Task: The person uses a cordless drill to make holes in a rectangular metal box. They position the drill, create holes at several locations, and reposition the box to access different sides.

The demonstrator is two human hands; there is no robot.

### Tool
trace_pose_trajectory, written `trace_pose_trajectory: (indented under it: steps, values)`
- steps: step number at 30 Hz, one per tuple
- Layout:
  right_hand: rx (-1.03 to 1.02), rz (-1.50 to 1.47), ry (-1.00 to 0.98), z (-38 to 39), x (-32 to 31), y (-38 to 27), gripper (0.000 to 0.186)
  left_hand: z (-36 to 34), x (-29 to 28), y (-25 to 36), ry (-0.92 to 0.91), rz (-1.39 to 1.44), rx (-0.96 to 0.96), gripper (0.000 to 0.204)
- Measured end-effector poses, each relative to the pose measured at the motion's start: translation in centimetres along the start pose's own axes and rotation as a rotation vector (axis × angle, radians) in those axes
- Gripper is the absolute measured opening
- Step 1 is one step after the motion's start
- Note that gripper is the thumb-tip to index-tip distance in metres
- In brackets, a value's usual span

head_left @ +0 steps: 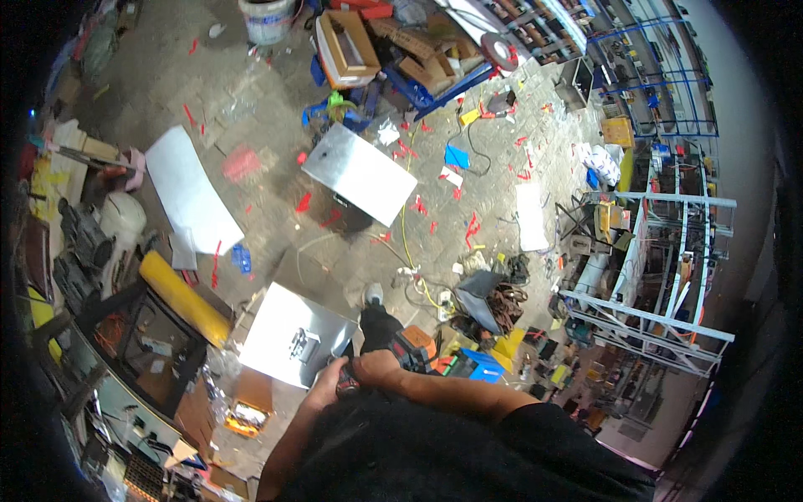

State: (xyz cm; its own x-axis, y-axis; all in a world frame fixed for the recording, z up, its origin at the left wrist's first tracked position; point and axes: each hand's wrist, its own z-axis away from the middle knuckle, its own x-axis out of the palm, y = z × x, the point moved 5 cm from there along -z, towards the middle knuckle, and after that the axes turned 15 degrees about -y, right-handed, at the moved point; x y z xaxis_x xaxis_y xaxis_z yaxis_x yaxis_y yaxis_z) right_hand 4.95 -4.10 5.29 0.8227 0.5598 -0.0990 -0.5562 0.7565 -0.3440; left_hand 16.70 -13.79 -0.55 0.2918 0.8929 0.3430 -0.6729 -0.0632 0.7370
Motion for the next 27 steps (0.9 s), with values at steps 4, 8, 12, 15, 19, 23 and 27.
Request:
trace_pose_trajectory:
  steps: [4, 8, 12, 15, 19, 23, 27]
  values:
    - [-0.052, 0.031, 0.012, 0.3, 0.0, -0.2, 0.024, -1.8, 0.8, -5.0, -0.075, 0.113, 0.003, 0.066]
    - [-0.065, 0.042, -0.055, 1.8, -0.8, -1.7, 0.023, 2.0, 0.4, 3.8, 0.021, 0.459, -0.128, 0.062]
    - [-0.059, 0.024, -0.018, 1.3, 0.5, -1.4, 0.024, 1.5, 1.1, -2.7, -0.029, -0.097, 0.046, 0.065]
    - [-0.092, 0.108, 0.017, 1.1, 0.8, -1.3, 0.024, 1.1, 1.7, -5.3, 0.020, 0.042, 0.061, 0.058]
    - [-0.164, 0.229, -0.044, 3.2, -0.2, -1.2, 0.026, -0.1, 4.1, -5.4, 0.134, 0.893, -0.133, 0.041]
    - [-0.190, 0.237, 0.053, 2.7, 0.6, 0.0, 0.031, 1.1, 6.2, 0.5, 0.309, 1.209, -0.095, 0.044]
    - [-0.225, 0.222, 0.171, 4.4, -1.5, 1.0, 0.041, 4.2, 6.6, 5.8, 0.610, 1.025, -0.225, 0.067]
